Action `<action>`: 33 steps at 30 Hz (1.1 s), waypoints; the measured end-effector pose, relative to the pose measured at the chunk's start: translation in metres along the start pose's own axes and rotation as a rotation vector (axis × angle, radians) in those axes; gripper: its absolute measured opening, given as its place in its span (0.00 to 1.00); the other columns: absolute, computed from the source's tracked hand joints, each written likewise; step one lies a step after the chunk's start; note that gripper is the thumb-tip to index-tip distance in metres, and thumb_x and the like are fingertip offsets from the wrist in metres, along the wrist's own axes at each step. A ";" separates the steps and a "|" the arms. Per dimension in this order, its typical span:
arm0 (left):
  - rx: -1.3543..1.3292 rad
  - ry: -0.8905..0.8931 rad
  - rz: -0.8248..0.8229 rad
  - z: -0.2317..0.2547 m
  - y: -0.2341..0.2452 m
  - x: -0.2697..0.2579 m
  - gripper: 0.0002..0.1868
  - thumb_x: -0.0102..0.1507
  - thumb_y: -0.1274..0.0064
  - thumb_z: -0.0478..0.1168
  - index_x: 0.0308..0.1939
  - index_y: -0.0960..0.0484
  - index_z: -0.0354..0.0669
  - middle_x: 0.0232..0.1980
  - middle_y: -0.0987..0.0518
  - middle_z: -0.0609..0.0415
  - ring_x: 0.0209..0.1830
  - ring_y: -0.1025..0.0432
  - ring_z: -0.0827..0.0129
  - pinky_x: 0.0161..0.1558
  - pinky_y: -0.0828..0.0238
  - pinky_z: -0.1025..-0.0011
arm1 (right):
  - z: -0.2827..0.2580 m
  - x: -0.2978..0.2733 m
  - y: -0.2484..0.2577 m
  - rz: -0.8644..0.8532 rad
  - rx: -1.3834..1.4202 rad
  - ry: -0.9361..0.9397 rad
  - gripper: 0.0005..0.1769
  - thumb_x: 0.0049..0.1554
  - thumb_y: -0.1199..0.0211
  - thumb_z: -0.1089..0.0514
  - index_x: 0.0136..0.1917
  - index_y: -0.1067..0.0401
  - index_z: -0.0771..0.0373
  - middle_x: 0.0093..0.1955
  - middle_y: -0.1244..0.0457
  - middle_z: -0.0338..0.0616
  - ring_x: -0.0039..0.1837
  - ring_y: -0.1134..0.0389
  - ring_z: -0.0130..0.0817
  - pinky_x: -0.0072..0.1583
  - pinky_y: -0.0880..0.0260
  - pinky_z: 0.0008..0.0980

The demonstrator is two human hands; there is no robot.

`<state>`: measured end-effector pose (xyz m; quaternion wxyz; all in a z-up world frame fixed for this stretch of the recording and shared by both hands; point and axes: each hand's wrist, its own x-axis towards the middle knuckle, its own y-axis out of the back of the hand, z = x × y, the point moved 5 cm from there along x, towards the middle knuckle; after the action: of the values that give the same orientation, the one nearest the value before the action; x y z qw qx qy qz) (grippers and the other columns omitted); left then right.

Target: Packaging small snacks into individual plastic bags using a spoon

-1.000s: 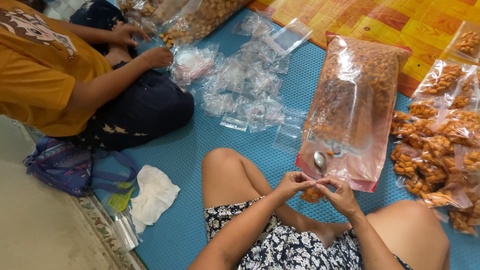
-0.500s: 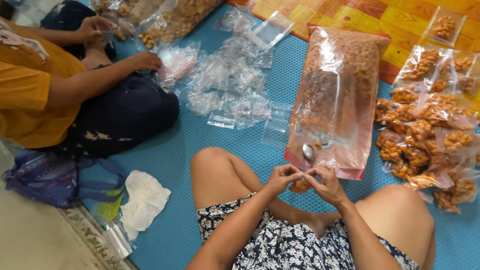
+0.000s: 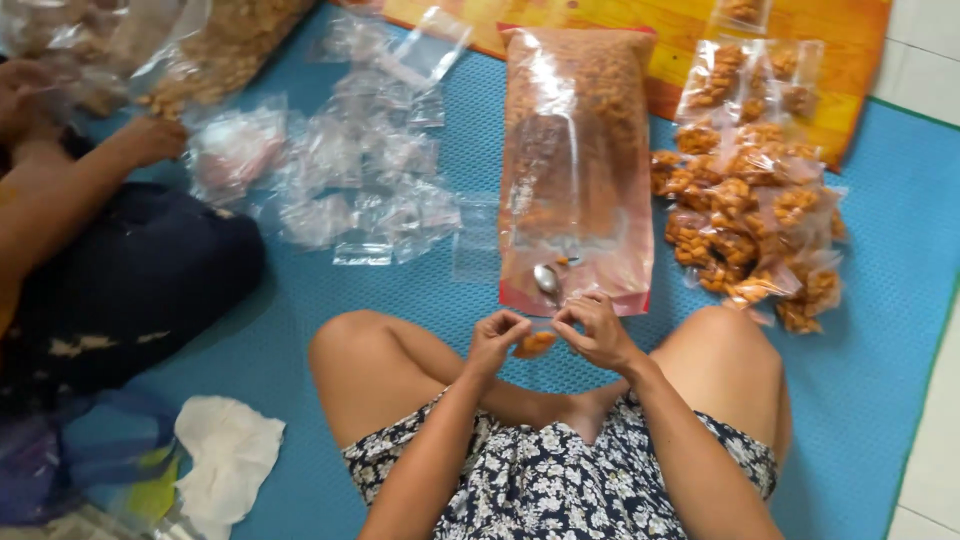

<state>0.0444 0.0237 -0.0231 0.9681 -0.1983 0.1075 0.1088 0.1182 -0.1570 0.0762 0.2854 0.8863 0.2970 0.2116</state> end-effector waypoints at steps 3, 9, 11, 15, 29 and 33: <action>-0.013 0.010 -0.002 0.005 -0.002 -0.001 0.05 0.62 0.34 0.35 0.37 0.13 0.37 0.29 0.19 0.54 0.28 0.28 0.77 0.33 0.31 0.78 | 0.006 -0.003 0.004 0.003 -0.008 -0.009 0.08 0.60 0.34 0.47 0.44 0.23 0.50 0.41 0.29 0.34 0.54 0.28 0.30 0.71 0.50 0.39; -0.106 -0.011 0.035 -0.003 -0.002 0.002 0.04 0.61 0.34 0.33 0.37 0.14 0.36 0.28 0.19 0.52 0.27 0.26 0.76 0.33 0.28 0.77 | 0.014 -0.005 0.005 -0.049 0.005 -0.044 0.07 0.60 0.34 0.47 0.42 0.23 0.48 0.38 0.29 0.32 0.49 0.28 0.28 0.70 0.50 0.40; -0.133 -0.010 0.009 -0.002 -0.003 0.001 0.04 0.63 0.36 0.33 0.38 0.14 0.35 0.29 0.19 0.51 0.26 0.25 0.74 0.30 0.27 0.77 | 0.010 -0.004 0.006 -0.053 0.004 -0.019 0.07 0.60 0.35 0.47 0.42 0.23 0.48 0.38 0.29 0.32 0.49 0.28 0.28 0.69 0.47 0.38; -0.202 0.000 -0.095 -0.032 -0.004 0.015 0.05 0.67 0.40 0.33 0.40 0.16 0.33 0.30 0.19 0.46 0.25 0.23 0.69 0.26 0.24 0.73 | 0.010 -0.004 0.016 -0.073 0.112 -0.006 0.07 0.60 0.34 0.51 0.42 0.22 0.53 0.37 0.30 0.40 0.46 0.28 0.40 0.61 0.36 0.41; 0.289 -0.023 -0.142 0.133 0.048 0.021 0.12 0.67 0.44 0.41 0.54 0.18 0.49 0.54 0.18 0.55 0.57 0.24 0.67 0.62 0.25 0.65 | 0.073 -0.105 0.170 0.764 0.655 -0.456 0.02 0.69 0.41 0.58 0.54 0.31 0.50 0.70 0.33 0.47 0.67 0.29 0.35 0.66 0.26 0.31; 0.604 -0.171 0.161 0.138 0.143 0.072 0.11 0.61 0.37 0.42 0.48 0.14 0.55 0.47 0.14 0.61 0.47 0.20 0.74 0.52 0.22 0.73 | 0.108 -0.139 0.196 1.447 0.581 -0.493 0.05 0.61 0.34 0.61 0.51 0.28 0.57 0.50 0.26 0.50 0.44 0.24 0.35 0.45 0.17 0.27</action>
<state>0.0995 0.2203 0.0309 0.9770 0.1172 0.0688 0.1645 0.1546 -0.4170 0.0908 -0.1059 0.9185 -0.3767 0.0572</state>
